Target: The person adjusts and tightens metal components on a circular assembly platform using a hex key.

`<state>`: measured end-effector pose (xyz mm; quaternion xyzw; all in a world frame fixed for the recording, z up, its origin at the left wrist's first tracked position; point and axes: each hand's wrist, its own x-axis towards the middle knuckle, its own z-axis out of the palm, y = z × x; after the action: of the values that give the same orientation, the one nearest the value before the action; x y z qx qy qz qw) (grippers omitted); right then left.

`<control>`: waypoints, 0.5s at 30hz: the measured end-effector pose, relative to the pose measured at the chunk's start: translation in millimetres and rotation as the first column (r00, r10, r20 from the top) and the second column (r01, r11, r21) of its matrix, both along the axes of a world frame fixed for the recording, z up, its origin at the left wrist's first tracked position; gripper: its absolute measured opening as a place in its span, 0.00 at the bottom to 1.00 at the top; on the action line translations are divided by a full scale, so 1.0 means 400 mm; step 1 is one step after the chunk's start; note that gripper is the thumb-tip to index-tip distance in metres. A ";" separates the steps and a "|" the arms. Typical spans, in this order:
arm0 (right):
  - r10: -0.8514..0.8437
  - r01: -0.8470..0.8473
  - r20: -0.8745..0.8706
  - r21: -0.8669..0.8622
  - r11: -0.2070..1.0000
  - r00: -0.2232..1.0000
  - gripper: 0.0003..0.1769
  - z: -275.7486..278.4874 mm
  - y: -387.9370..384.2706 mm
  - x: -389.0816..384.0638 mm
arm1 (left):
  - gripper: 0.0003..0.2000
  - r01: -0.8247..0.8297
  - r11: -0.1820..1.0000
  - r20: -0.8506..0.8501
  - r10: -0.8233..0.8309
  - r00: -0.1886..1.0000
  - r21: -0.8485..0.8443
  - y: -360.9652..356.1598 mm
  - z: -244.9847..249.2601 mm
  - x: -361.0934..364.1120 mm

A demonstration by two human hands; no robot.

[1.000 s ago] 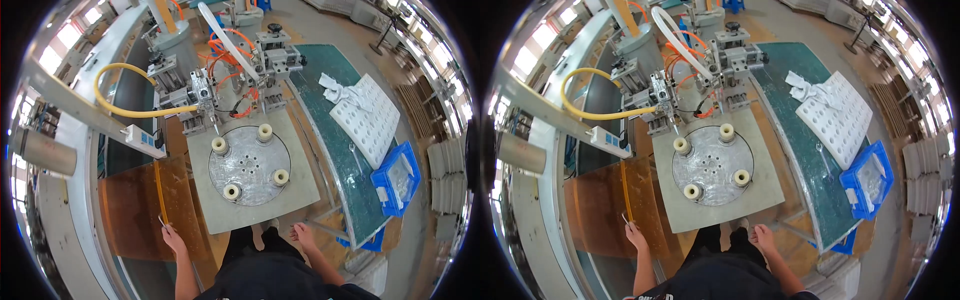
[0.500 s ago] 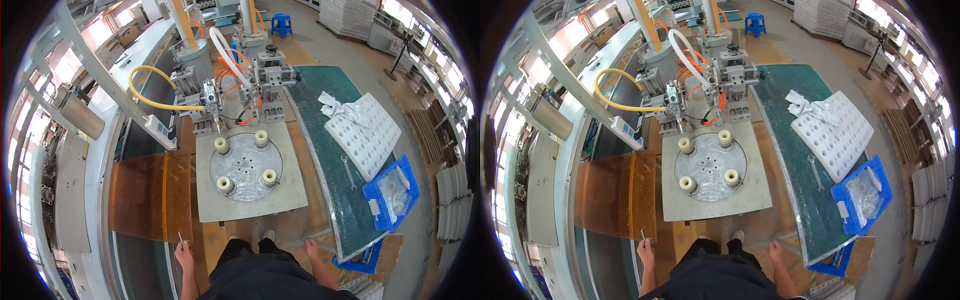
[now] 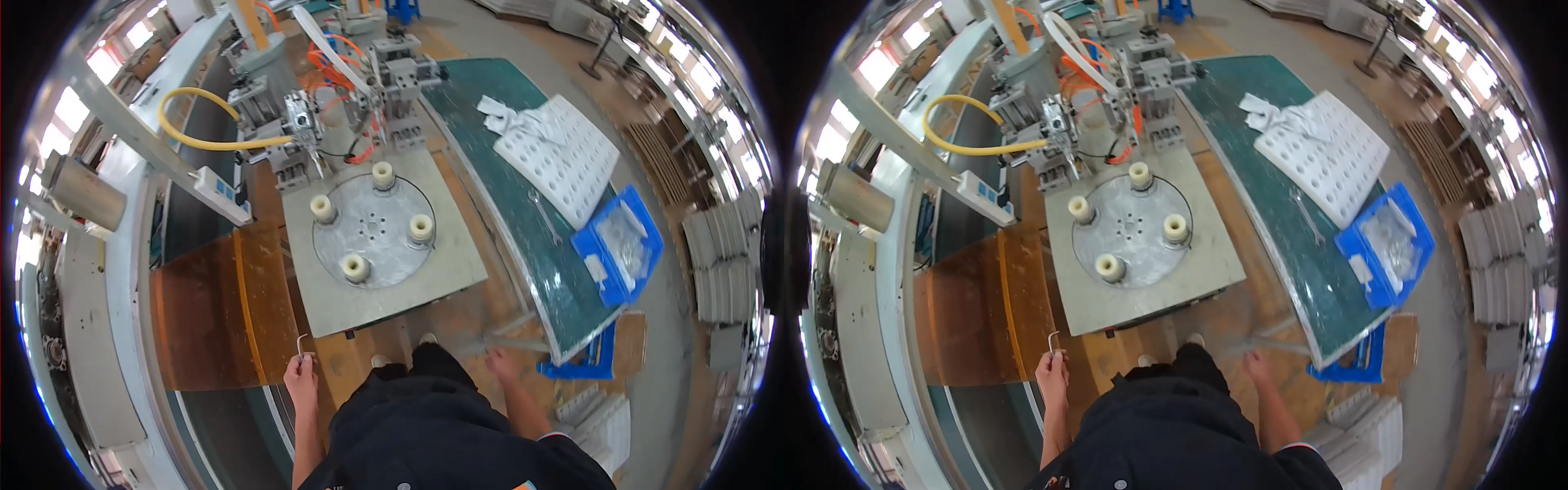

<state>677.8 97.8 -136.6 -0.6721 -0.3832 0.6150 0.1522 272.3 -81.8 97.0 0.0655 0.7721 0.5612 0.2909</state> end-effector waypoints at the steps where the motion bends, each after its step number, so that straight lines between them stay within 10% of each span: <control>1: 0.024 -0.024 -0.011 0.023 0.999 1.000 0.12 -0.057 0.016 -0.037 | 0.10 0.031 0.998 0.004 -0.031 1.000 -0.057 -0.003 -0.011 -0.002; 6: -0.293 0.233 -0.295 -0.220 0.947 0.909 0.14 0.055 0.050 -0.265 | 0.11 0.181 0.977 0.036 -0.178 0.983 -0.111 -0.069 -0.058 0.010; 15: -0.459 0.334 -0.227 -0.432 0.838 0.859 0.22 -0.126 0.168 -0.430 | 0.11 -0.057 0.979 -0.048 0.048 0.998 -0.194 -0.168 -0.094 0.086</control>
<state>505.9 164.8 -187.1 -0.6447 -0.0778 0.7320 0.2061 306.8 -148.9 59.4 0.0282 0.8309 0.4887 0.2645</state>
